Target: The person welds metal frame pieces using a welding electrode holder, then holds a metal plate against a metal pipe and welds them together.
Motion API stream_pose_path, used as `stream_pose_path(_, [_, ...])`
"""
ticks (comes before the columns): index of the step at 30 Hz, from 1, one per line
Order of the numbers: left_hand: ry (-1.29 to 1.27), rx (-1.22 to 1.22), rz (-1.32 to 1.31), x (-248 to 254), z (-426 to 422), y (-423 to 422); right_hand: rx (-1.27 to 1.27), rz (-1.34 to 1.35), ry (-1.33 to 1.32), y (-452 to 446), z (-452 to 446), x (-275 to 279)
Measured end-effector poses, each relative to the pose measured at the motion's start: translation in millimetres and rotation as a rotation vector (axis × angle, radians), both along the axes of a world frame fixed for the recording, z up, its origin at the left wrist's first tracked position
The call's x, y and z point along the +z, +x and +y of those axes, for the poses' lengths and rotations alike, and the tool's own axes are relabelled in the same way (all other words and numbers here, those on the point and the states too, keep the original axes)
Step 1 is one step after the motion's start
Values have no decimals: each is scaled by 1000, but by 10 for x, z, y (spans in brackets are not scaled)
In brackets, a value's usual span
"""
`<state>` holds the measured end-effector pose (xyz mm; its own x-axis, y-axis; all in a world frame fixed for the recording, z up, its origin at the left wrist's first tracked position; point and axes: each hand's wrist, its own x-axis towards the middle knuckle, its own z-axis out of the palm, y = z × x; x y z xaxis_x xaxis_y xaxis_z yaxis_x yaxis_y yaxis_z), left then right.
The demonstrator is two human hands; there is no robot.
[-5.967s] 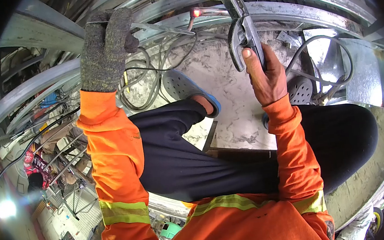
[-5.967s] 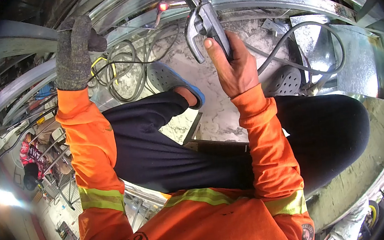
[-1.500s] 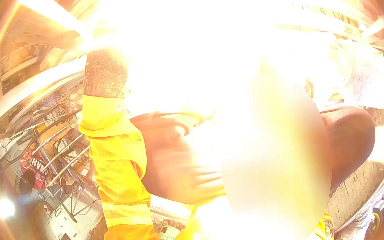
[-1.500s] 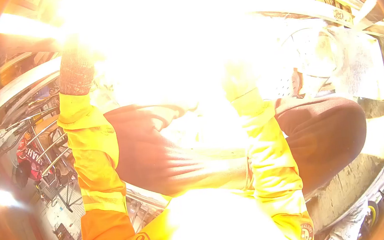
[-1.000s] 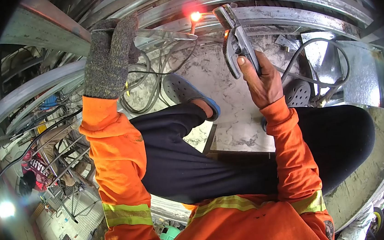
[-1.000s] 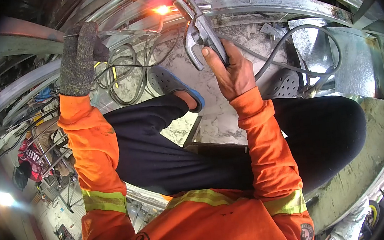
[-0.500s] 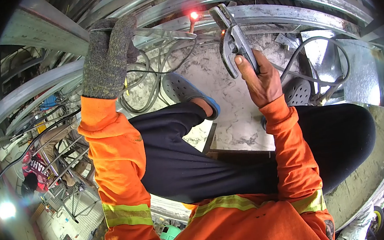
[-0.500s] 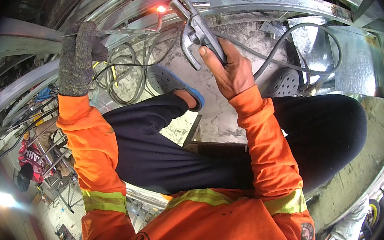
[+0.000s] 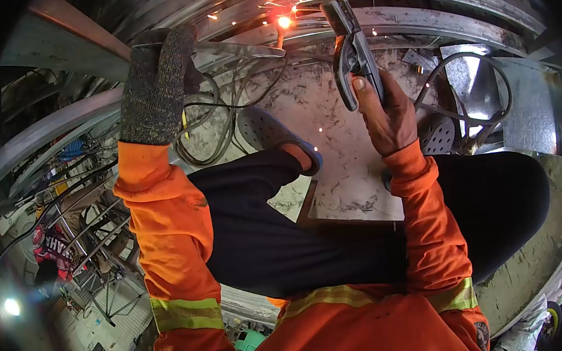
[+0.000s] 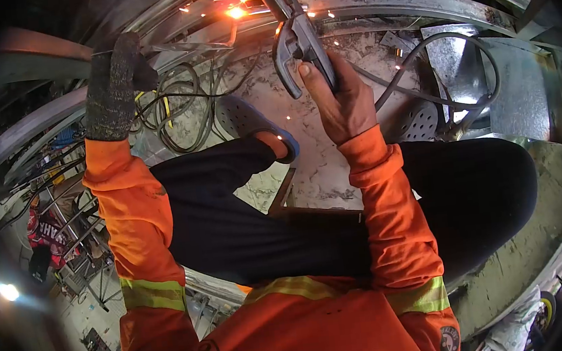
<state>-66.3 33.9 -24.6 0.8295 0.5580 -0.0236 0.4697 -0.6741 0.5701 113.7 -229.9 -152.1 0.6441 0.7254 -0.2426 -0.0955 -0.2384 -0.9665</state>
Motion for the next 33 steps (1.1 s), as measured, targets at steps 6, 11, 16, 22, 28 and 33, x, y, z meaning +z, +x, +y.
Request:
stream_pose_path(6, [-248, 489, -36, 136, -241, 240, 7, 16, -40, -1, 14, 13])
stream_pose_path(11, [5, 61, -53, 41, -34, 9, 15, -24, -61, -13, 24, 3])
stream_pose_path(16, [38, -65, -4, 59, -48, -5, 36, -36, -94, -6, 23, 44])
stream_pose_path(22, [-335, 467, 67, 109, -125, 127, 41, -47, -107, -8, 33, 65])
stream_pose_path(28, [-350, 422, -26, 94, -142, 109, 48, -35, -104, -9, 31, 46])
stream_pose_path(33, [-376, 546, 32, 152, -203, 235, 52, -40, -90, -9, 31, 26])
